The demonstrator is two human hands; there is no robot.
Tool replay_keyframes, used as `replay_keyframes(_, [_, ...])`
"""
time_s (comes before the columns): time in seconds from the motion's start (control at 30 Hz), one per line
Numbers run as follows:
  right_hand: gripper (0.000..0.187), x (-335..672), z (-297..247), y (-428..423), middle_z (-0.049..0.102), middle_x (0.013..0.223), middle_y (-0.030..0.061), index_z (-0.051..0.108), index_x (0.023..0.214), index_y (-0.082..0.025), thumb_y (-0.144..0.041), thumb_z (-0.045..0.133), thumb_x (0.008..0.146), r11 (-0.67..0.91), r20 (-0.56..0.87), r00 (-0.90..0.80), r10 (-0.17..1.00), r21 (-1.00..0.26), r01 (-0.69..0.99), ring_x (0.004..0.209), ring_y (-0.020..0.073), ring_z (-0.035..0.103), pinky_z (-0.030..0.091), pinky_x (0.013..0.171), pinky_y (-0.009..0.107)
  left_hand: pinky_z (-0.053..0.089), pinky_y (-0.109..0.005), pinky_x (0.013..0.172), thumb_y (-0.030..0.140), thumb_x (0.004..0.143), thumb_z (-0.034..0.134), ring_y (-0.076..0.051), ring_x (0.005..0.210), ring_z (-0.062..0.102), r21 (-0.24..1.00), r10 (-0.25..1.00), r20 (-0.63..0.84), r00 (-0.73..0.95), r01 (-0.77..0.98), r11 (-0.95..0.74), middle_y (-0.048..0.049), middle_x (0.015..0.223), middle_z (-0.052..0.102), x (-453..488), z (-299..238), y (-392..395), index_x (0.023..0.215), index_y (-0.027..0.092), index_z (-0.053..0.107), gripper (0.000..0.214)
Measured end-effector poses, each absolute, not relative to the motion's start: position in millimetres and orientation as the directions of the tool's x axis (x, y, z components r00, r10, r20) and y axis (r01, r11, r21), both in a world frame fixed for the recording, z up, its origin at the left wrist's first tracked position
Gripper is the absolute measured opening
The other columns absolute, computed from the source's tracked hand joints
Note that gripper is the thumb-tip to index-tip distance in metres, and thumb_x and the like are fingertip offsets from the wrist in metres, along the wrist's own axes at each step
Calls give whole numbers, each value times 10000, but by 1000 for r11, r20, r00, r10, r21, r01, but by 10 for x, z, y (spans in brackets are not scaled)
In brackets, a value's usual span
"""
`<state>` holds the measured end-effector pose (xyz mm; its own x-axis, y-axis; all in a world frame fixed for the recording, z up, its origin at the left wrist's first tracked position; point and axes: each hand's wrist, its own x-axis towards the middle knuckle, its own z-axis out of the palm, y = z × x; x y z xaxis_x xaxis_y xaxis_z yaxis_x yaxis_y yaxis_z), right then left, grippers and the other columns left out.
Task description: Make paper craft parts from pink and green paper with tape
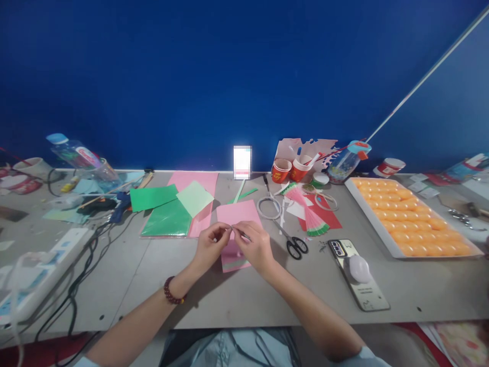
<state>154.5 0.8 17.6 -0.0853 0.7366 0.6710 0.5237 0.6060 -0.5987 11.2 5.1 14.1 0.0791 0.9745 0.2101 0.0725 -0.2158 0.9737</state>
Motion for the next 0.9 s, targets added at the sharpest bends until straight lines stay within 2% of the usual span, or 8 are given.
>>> replay_keyframes(0.13, [184, 1548, 181, 7, 693, 831, 46, 670, 889, -220, -115, 535, 819, 615, 679, -110, 726, -570, 544, 815, 175, 637, 522, 754, 322, 338, -200, 493, 289, 815, 560, -84, 508, 414, 953, 965, 246, 91, 162, -258, 36, 564, 507, 99, 153, 43, 780, 163, 637, 151])
replay_keyframes(0.47, [184, 1534, 196, -13, 678, 784, 40, 643, 845, -219, -81, 532, 794, 637, 719, -148, 679, -477, 606, 771, 177, 607, 500, 730, 332, 332, -195, 476, 257, 808, 562, -80, 495, 426, 935, 962, 262, 79, 227, -273, 34, 552, 531, 128, 171, -16, 742, 165, 650, 144])
replay_keyframes(0.67, [160, 1509, 218, -26, 666, 774, 35, 639, 807, -214, -93, 537, 785, 598, 681, -59, 730, -595, 537, 758, 166, 612, 509, 706, 305, 347, -194, 481, 244, 797, 559, -81, 495, 436, 939, 964, 258, 57, 222, -264, 30, 560, 546, 157, 184, -32, 742, 163, 647, 131])
replay_keyframes(0.9, [125, 1481, 259, -35, 659, 734, 27, 633, 740, -199, -141, 528, 775, 454, 514, 40, 857, -789, 415, 673, 145, 606, 498, 639, 274, 345, -195, 478, 233, 779, 560, -81, 482, 435, 936, 966, 253, 43, 243, -256, 35, 538, 531, 159, 182, -36, 729, 158, 626, 112])
